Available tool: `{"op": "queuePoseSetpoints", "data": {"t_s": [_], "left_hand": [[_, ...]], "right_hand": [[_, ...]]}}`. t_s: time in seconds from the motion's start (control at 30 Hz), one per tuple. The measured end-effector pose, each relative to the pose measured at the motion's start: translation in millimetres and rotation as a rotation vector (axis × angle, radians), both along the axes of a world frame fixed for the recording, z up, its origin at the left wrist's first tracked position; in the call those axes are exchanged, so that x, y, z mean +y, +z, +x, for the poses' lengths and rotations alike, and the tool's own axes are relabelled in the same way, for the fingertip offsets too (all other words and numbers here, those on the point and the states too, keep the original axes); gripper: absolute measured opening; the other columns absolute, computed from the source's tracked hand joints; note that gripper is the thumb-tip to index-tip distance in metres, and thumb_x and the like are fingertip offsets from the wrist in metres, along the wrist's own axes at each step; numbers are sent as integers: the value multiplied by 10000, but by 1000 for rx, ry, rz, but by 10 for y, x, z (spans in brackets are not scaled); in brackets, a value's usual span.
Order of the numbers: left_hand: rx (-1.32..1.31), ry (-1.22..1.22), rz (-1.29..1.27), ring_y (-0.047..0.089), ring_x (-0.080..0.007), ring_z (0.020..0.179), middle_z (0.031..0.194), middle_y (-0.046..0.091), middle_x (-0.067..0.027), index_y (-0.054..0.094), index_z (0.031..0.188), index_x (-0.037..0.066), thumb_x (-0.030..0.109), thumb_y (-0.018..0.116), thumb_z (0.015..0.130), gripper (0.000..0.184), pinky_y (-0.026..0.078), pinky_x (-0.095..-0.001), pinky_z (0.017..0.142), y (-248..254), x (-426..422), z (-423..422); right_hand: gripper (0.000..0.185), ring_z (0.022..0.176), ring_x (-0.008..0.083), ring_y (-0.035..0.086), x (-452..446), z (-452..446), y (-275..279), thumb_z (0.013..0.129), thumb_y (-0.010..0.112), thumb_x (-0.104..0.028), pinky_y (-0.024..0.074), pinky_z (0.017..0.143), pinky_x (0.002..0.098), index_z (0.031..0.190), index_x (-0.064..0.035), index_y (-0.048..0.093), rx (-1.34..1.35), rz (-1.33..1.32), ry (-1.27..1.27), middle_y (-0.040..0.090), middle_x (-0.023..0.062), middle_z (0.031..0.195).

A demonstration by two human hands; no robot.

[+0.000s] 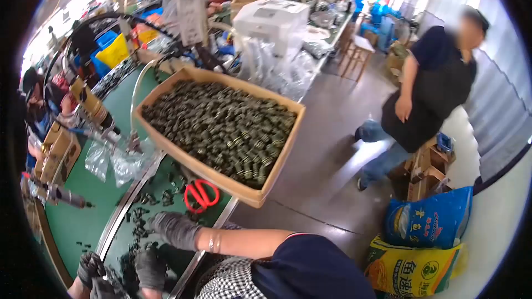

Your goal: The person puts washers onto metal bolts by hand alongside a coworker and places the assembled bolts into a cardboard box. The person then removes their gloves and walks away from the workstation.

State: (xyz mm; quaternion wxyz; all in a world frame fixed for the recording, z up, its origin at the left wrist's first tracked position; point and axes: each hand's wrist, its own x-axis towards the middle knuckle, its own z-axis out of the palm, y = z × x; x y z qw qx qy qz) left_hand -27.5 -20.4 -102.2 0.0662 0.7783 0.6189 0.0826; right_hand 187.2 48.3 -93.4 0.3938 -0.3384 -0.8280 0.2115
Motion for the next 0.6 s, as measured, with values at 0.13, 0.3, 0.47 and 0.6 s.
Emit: {"op": "queuePoseSetpoints", "data": {"t_s": [0.13, 0.3, 0.47, 0.6], "left_hand": [[-227, -14, 14, 599, -250, 754, 884, 621, -114, 613, 942, 15, 172, 667, 827, 202, 493, -387, 669, 295, -77, 18], [-1110, 363, -283, 473, -85, 571, 706, 576, 2, 670, 936, 10, 187, 726, 824, 218, 386, -241, 547, 833, -3, 371], [-1756, 381, -501, 504, -70, 598, 773, 553, 17, 591, 1013, 43, 263, 733, 834, 317, 392, -210, 485, 825, 40, 537], [-2068, 276, -686, 572, -143, 801, 981, 600, -47, 598, 1099, 61, 194, 707, 870, 286, 478, -258, 698, 591, 27, 334]], "right_hand": [[227, 887, 352, 608, -76, 117, 282, 850, 654, -200, 509, 797, 410, 1016, -48, 620, 112, -271, 81, 606, 153, 945], [196, 887, 311, 640, -107, 203, 540, 858, 643, -181, 511, 803, 375, 1001, -47, 647, 287, -445, 119, 643, 151, 917], [214, 860, 247, 660, -76, 159, 602, 861, 637, -188, 515, 789, 352, 1017, -44, 666, 384, -621, 139, 666, 132, 927], [199, 865, 183, 664, -62, 86, 719, 864, 665, -127, 522, 777, 308, 1031, -21, 683, 365, -721, 129, 682, 100, 954]]}}
